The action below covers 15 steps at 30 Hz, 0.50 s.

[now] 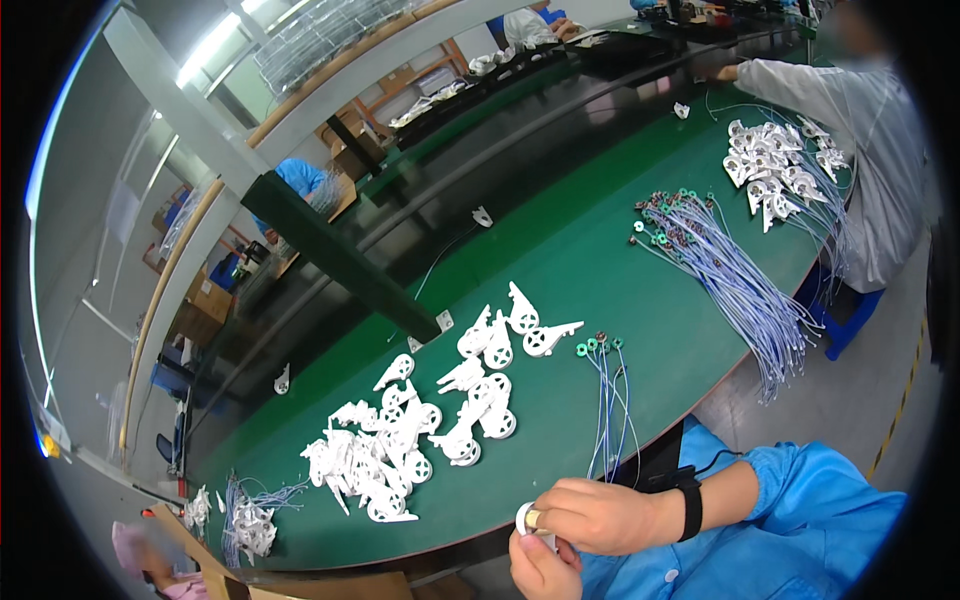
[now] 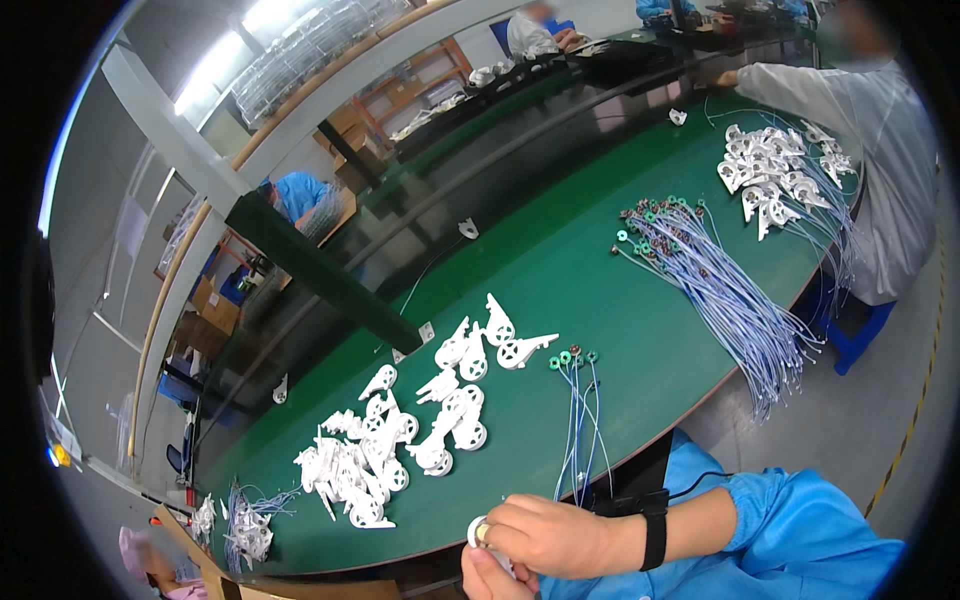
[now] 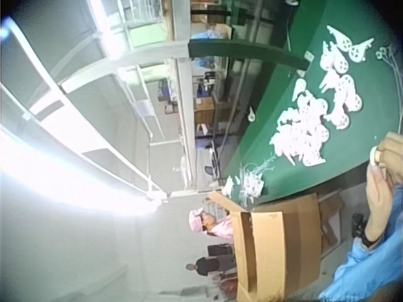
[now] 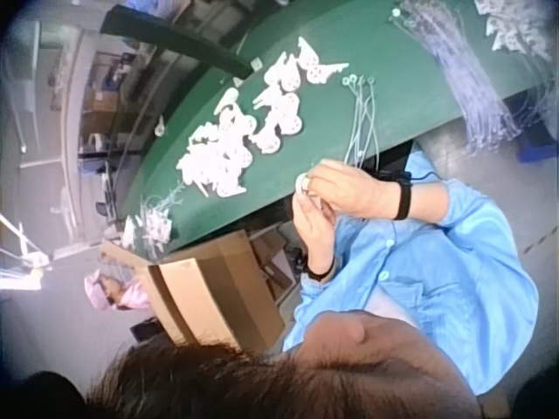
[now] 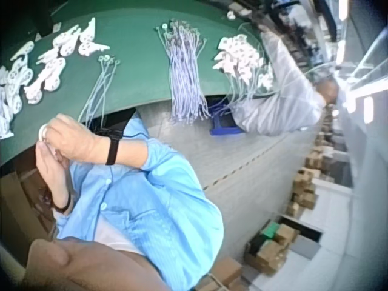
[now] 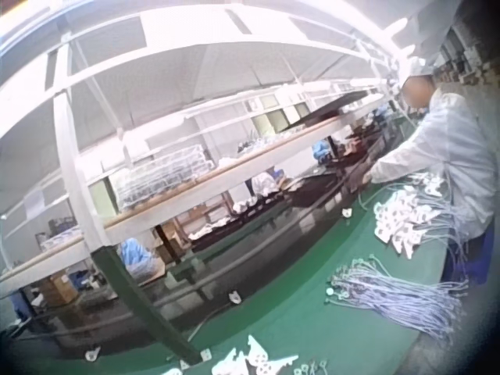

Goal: The person is assembling small white plastic circular components with wires in a factory production line setting.

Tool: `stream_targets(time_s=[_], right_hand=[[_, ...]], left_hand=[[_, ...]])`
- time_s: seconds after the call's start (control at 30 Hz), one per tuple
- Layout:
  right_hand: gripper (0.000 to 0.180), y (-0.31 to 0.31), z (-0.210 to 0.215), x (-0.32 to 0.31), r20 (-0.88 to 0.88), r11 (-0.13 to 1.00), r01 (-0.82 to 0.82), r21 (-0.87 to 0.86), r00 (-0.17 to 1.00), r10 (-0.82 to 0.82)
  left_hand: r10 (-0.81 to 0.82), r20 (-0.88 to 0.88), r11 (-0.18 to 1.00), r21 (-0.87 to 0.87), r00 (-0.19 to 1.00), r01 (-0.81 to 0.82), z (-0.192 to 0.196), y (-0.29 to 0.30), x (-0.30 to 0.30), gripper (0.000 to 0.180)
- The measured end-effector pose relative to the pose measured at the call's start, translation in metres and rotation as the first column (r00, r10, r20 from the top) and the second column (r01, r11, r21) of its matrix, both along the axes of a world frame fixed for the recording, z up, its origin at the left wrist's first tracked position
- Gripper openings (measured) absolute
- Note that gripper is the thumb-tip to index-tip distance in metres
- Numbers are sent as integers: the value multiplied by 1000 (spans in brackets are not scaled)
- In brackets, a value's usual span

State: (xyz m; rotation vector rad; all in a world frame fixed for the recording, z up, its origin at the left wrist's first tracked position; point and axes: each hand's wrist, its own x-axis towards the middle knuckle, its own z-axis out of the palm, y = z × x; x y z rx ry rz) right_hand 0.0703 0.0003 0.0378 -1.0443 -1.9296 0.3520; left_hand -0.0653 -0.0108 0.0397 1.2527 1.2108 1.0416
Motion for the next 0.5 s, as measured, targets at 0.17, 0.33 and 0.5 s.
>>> stream_targets(time_s=[0.17,0.33,0.5], right_hand=[[25,7,16,-14,-221,998,-36,56,974,48],[25,13,23,-17,-169,997,-70,13,983,72],[32,25,53,-13,-214,957,-218,-191,961,177]], left_hand=[[33,-219,994,110,975,-9,8,1,-16,40],[8,-194,979,199,981,31,16,12,-33,38],[-191,-165,976,68,967,205,35,22,-48,36]])
